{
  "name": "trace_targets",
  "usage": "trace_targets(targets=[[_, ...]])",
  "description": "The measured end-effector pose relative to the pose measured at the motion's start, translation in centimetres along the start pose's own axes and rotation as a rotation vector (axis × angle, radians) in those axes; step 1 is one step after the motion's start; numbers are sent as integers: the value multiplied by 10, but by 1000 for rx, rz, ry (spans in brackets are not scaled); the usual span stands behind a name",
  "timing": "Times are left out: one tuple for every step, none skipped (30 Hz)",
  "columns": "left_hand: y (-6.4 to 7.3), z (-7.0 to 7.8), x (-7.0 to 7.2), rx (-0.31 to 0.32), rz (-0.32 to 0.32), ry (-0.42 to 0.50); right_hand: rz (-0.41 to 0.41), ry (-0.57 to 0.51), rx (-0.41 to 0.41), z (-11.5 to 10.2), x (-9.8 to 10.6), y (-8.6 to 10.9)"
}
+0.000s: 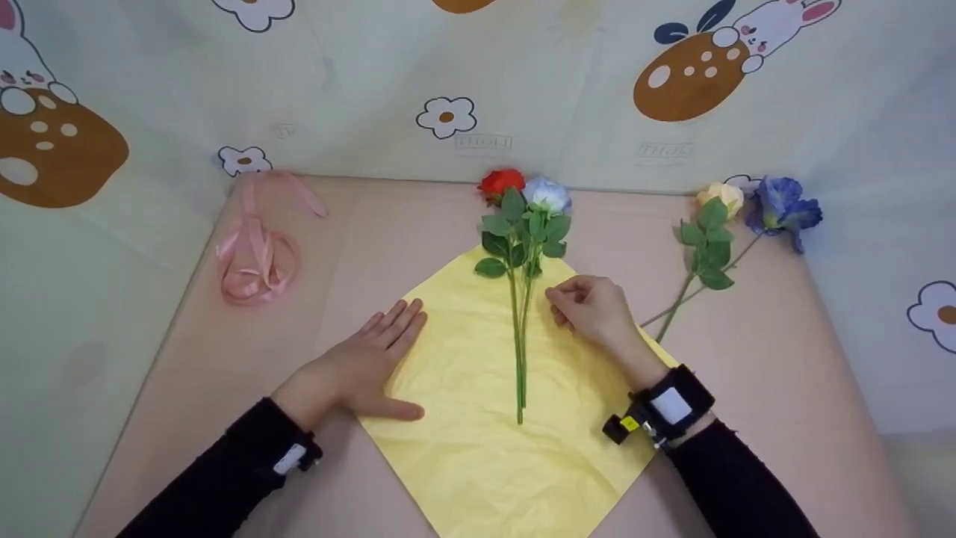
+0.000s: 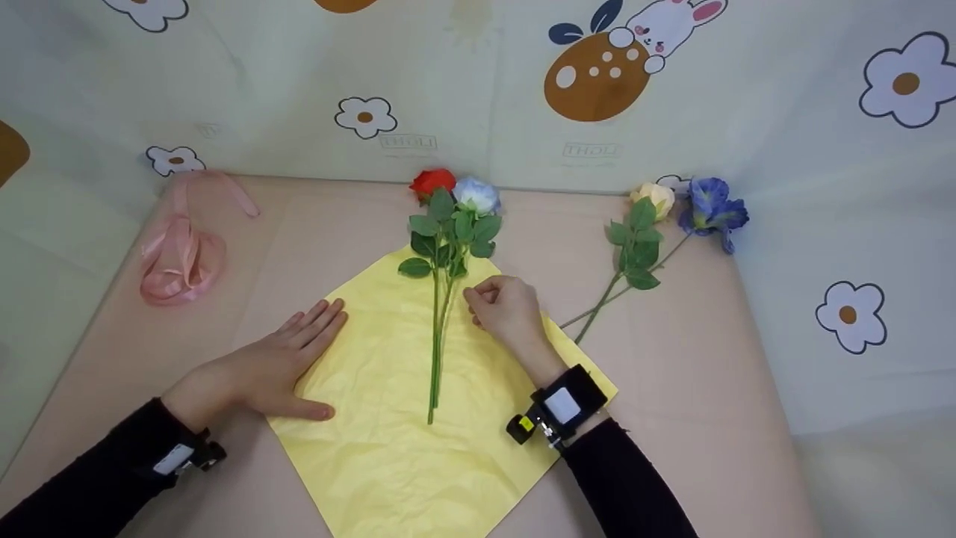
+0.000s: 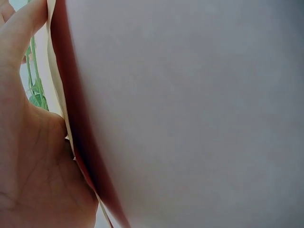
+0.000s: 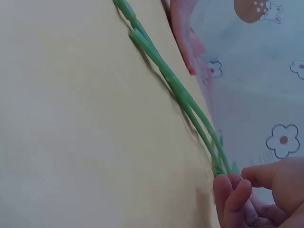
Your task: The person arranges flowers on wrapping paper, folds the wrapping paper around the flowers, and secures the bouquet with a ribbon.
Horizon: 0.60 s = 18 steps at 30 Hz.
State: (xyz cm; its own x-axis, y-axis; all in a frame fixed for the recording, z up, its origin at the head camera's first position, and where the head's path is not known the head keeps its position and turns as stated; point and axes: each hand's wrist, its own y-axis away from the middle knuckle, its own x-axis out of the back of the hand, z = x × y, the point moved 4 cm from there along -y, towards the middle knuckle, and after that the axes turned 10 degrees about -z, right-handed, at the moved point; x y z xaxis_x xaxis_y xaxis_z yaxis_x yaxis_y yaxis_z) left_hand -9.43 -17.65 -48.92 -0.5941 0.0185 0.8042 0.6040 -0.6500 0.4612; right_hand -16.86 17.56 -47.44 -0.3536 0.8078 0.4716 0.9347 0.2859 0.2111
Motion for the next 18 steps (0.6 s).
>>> trace_targets(targets=[[0, 0, 0, 1, -1, 3, 26, 33, -5, 2, 11, 1], [0, 0, -1, 2, -2, 4, 58, 69, -14, 5, 23, 1], [0, 0, -1, 2, -3, 4, 94, 110, -26, 8, 36, 3], [0, 0, -1, 3, -3, 3, 129, 152, -41, 12, 50, 5], [0, 0, -1, 2, -2, 4, 167, 195, -58, 17, 63, 7], [-1, 0, -1, 0, 0, 4, 205, 231, -76, 22, 76, 10], [-1, 0, -1, 0, 0, 2, 242, 263, -96, 28, 88, 13], [-1, -1, -2, -1, 2, 1, 279, 301, -115, 35, 100, 16], [0, -1, -1, -2, 5, -1, 312, 335, -136, 40, 111, 19], [0, -1, -1, -5, 11, 0, 342, 366, -150, 46, 120, 22], [0, -1, -1, -8, 15, 1, 363, 395, -165, 51, 128, 24], [1, -1, -1, -10, 20, 1, 377, 420, -182, 56, 135, 26], [1, 0, -1, -12, 24, 1, 386, 451, -197, 60, 141, 28], [1, 0, -1, -16, 29, 5, 389, 480, -212, 63, 145, 29], [1, 0, -1, -18, 33, 8, 383, 499, -234, 66, 148, 30], [1, 0, -1, -20, 37, 10, 369, 518, -257, 69, 150, 31], [1, 0, -1, -19, 35, 7, 349, 531, -284, 72, 151, 31], [1, 0, -2, -19, 35, 9, 330, 534, -307, 74, 151, 31]])
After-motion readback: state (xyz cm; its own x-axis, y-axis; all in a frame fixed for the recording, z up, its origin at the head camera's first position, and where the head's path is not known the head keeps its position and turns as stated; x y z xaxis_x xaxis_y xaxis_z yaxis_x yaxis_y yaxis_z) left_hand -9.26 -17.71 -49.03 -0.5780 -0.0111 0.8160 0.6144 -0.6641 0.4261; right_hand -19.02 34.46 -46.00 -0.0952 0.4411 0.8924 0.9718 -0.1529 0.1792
